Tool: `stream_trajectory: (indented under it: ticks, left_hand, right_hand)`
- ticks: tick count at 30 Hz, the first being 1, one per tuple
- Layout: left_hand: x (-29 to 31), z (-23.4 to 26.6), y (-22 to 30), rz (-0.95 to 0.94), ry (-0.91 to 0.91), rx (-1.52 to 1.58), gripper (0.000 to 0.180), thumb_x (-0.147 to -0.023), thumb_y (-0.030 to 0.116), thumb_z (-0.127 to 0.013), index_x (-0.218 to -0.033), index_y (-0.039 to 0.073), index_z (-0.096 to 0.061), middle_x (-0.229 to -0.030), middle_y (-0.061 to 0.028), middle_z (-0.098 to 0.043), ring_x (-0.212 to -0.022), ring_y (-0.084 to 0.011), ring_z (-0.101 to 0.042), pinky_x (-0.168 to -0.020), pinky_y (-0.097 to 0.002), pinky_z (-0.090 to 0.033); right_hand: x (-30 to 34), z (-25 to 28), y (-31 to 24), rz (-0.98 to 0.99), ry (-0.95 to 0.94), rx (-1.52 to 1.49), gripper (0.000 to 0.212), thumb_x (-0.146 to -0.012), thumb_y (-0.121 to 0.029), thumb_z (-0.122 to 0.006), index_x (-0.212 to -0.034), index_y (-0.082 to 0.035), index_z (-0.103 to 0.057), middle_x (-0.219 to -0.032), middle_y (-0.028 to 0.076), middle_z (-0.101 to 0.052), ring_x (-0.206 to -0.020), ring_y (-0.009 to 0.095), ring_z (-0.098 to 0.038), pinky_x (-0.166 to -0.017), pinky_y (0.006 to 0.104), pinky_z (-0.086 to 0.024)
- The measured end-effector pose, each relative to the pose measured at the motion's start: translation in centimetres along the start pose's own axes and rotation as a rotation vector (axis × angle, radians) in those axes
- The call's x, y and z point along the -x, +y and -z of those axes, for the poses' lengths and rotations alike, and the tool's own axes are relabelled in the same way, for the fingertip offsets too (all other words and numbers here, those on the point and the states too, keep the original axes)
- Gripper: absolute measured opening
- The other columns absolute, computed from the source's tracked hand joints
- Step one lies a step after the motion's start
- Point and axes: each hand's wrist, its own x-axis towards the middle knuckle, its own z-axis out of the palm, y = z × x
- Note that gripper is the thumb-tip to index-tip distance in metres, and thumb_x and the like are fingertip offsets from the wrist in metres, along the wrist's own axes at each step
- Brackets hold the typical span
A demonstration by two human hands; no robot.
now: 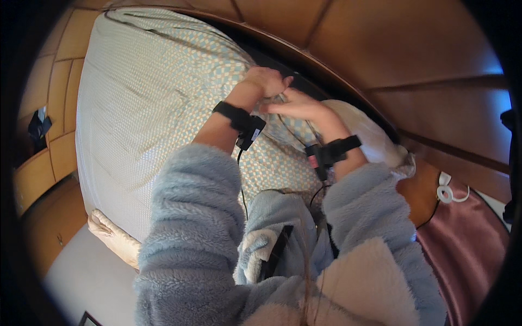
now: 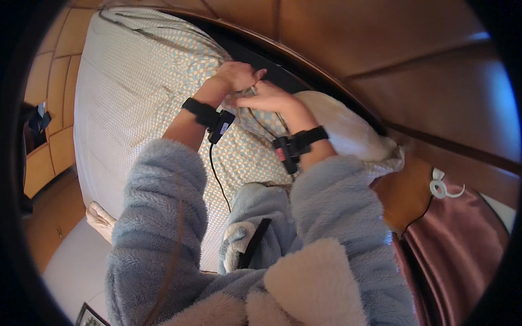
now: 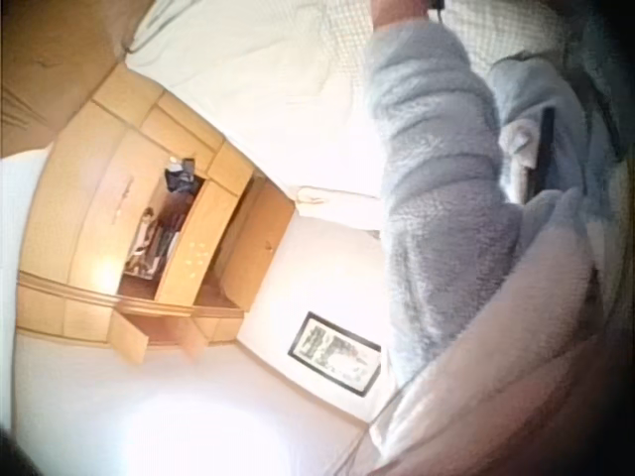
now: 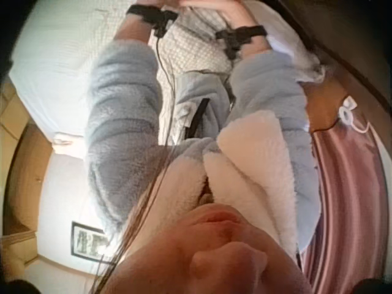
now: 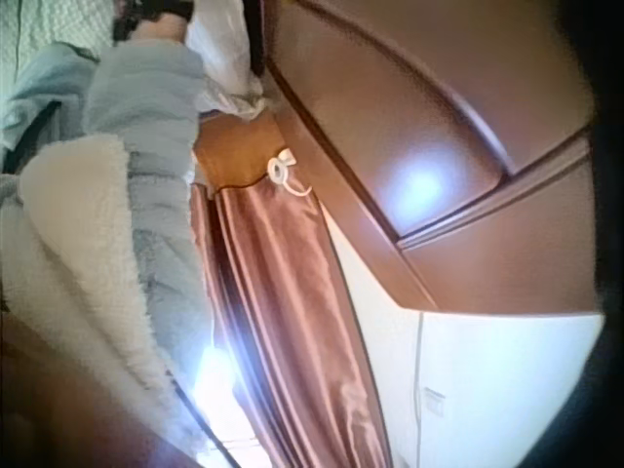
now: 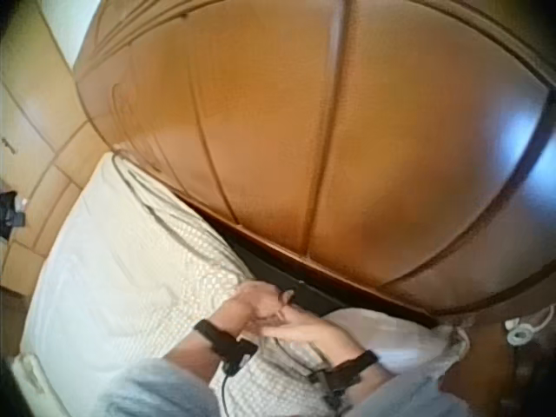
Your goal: The person adjusts a patterned fitted sheet on a mattress, smoothing and tucking the edges around the corners. They briefly move a small fan and pick up a cloth from the floor before returning to tuck and smooth the sheet along the headboard and sides.
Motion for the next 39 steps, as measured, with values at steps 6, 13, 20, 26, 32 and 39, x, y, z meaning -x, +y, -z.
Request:
stream_trajectory:
  ticks: [6, 13, 20, 26, 32, 39]
  left_hand:
    - [-1.1, -0.2, 1.0, 0.097, -0.118, 0.026, 0.068, -0.09, 0.057, -0.027, -0.108, 0.001, -0.062, -0.116, -0.017, -0.058, -0.11, -0.0327, -0.053, -0.096, -0.0373, -0.037]
    - [-2.1, -0.5, 0.8, 0.15, -0.156, 0.073, 0.07, -0.088, 0.061, -0.027, -0.111, 0.004, -0.062, -0.119, -0.0188, -0.056, -0.114, -0.0331, -0.05, -0.098, -0.0373, -0.035]
    - [-2.1, -0.1, 0.2, 0.161, -0.283, 0.194, 0.07, -0.088, 0.06, -0.029, -0.118, 0.002, -0.056, -0.125, -0.0191, -0.052, -0.118, -0.0317, -0.047, -0.099, -0.0367, -0.034]
    - [-0.1, 0.7, 0.8, 0.284, -0.41, 0.556, 0.088, -0.077, 0.075, -0.033, -0.116, 0.0, -0.057, -0.123, -0.022, -0.052, -0.114, -0.0321, -0.05, -0.094, -0.0395, -0.038]
    - [3.9, -0.9, -1.7, 0.279, -0.472, 0.395, 0.097, -0.069, 0.084, -0.032, -0.112, 0.003, -0.061, -0.104, -0.0216, -0.061, -0.092, -0.0296, -0.06, -0.074, -0.0388, -0.048]
    - [0.1, -2.6, -2.3, 0.061, -0.412, 0.146, 0.045, -0.072, 0.041, -0.062, -0.1, 0.006, -0.067, -0.096, -0.014, -0.065, -0.091, -0.0271, -0.061, -0.076, -0.0336, -0.047]
  right_hand:
    - [15.8, 6.9, 5.8, -0.238, 0.518, -0.273, 0.041, -0.083, -0.033, -0.065, -0.112, -0.005, -0.058, -0.105, 0.008, -0.061, -0.091, 0.014, -0.058, -0.08, 0.0259, -0.046]
    - [22.7, 0.5, 10.0, -0.139, 0.659, 0.049, 0.028, -0.077, -0.026, -0.071, -0.094, -0.006, -0.061, -0.098, 0.009, -0.059, -0.091, 0.021, -0.058, -0.077, 0.0312, -0.046]
    - [23.5, 1.7, 7.5, -0.126, 0.601, 0.257, 0.025, -0.083, -0.026, -0.064, -0.092, -0.004, -0.057, -0.081, 0.013, -0.058, -0.074, 0.026, -0.058, -0.067, 0.0347, -0.047]
    - [25.3, 7.2, 2.5, -0.128, 0.884, 0.31, 0.022, -0.09, -0.025, -0.053, -0.085, -0.004, -0.051, -0.066, 0.017, -0.058, -0.062, 0.034, -0.059, -0.055, 0.0405, -0.046]
    - [19.2, 8.5, 9.5, -0.35, 0.531, 0.701, 0.031, -0.094, -0.034, -0.04, -0.095, -0.006, -0.052, -0.078, 0.02, -0.062, -0.074, 0.036, -0.062, -0.065, 0.0423, -0.049]
    - [21.8, -3.4, 15.9, -0.601, 0.103, 0.218, 0.034, -0.091, -0.035, -0.044, -0.094, -0.006, -0.06, -0.097, 0.02, -0.061, -0.091, 0.037, -0.057, -0.08, 0.0439, -0.044]
